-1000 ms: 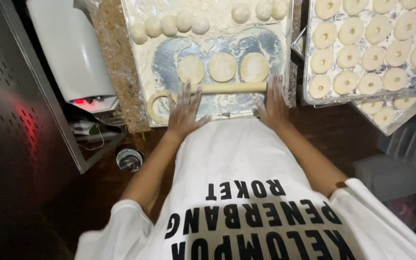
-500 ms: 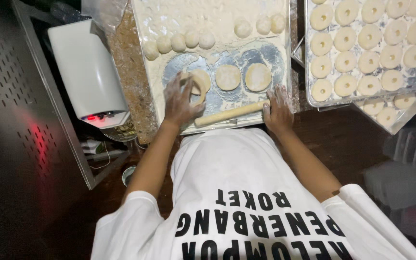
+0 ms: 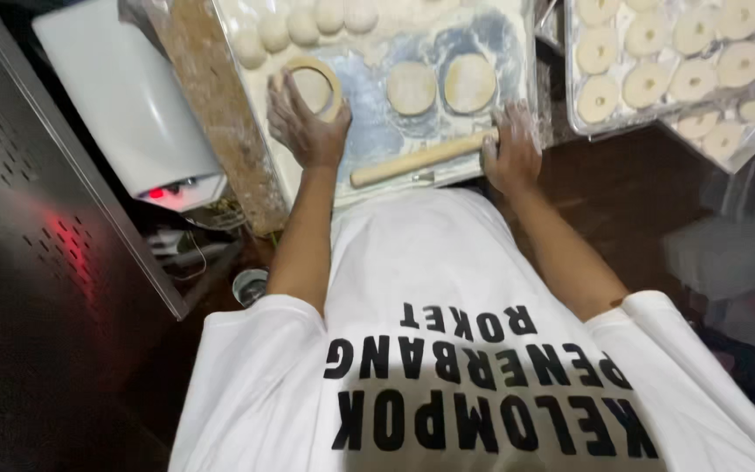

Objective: The person shapes dough into rings by hand and with a cutter, then places them onto a tray.

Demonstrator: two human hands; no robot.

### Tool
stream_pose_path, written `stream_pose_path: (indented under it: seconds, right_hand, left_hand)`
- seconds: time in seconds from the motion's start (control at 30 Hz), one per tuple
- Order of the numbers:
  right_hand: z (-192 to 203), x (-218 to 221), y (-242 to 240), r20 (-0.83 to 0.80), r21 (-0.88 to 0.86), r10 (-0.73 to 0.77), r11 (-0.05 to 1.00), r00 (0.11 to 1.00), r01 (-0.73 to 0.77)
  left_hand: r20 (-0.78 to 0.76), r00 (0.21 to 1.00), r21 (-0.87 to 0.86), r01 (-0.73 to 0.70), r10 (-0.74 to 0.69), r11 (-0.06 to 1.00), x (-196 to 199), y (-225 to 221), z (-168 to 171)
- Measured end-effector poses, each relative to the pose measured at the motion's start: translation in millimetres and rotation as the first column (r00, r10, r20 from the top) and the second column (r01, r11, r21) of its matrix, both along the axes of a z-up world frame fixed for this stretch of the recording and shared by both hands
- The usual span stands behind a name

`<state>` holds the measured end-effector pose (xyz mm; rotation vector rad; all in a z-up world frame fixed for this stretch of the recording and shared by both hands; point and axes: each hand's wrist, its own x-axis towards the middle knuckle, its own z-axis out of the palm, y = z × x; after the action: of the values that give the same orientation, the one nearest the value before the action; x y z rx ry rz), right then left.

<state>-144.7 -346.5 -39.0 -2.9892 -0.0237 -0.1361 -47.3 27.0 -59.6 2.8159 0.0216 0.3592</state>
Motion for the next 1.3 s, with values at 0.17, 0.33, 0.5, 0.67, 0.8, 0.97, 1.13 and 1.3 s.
stream_pose_path:
  seconds: [0.17, 0.33, 0.5, 0.67, 0.8, 0.97, 1.13, 1.3]
  right_hand:
    - [-3, 31, -6, 0.140, 0.079, 0.067, 0.994, 0.988, -0.078]
    - [5, 28, 1, 0.331, -0.051, 0.140, 0.990, 0.933, -0.131]
    - [-4, 10, 8, 0.169, -0.002, 0.112, 0.994, 0.979, -0.114]
    - [-5, 23, -4, 0.043, 0.044, 0.061, 0.997, 0.997, -0.063]
    - [-4, 21, -9, 0.027, 0.011, 0.042, 0.999, 0.999, -0.043]
    - [-7, 17, -1, -0.008, 0.012, -0.046, 0.999, 0.999, 0.046]
    - [26, 38, 4, -0.083, 0.121, -0.016, 0.992, 0.996, 0.026]
    - [16, -9, 1, -0.029, 0.013, 0.071, 0.997, 0.997, -0.070]
  left_hand:
    - [0.158, 0.912, 0.038, 0.379, -0.380, 0.925, 18, -10, -1]
    - [0.119, 0.993, 0.083, 0.016, -0.026, 0.996, 4, -1, -8]
    - [0.191, 0.925, 0.076, 0.321, -0.330, 0.944, 22, 5, -9]
    - [0.192, 0.907, -0.136, 0.403, -0.374, 0.905, 19, -13, 24]
    - [0.216, 0.975, 0.023, -0.049, 0.043, 0.999, 32, -18, -5]
    - [0.324, 0.886, 0.023, 0.344, -0.333, 0.939, 43, -19, -3]
    - [0.212, 0.976, -0.194, 0.093, -0.051, 0.977, 30, -14, 5]
    - [0.178, 0.984, -0.036, 0.025, -0.018, 0.999, -3, -11, 5]
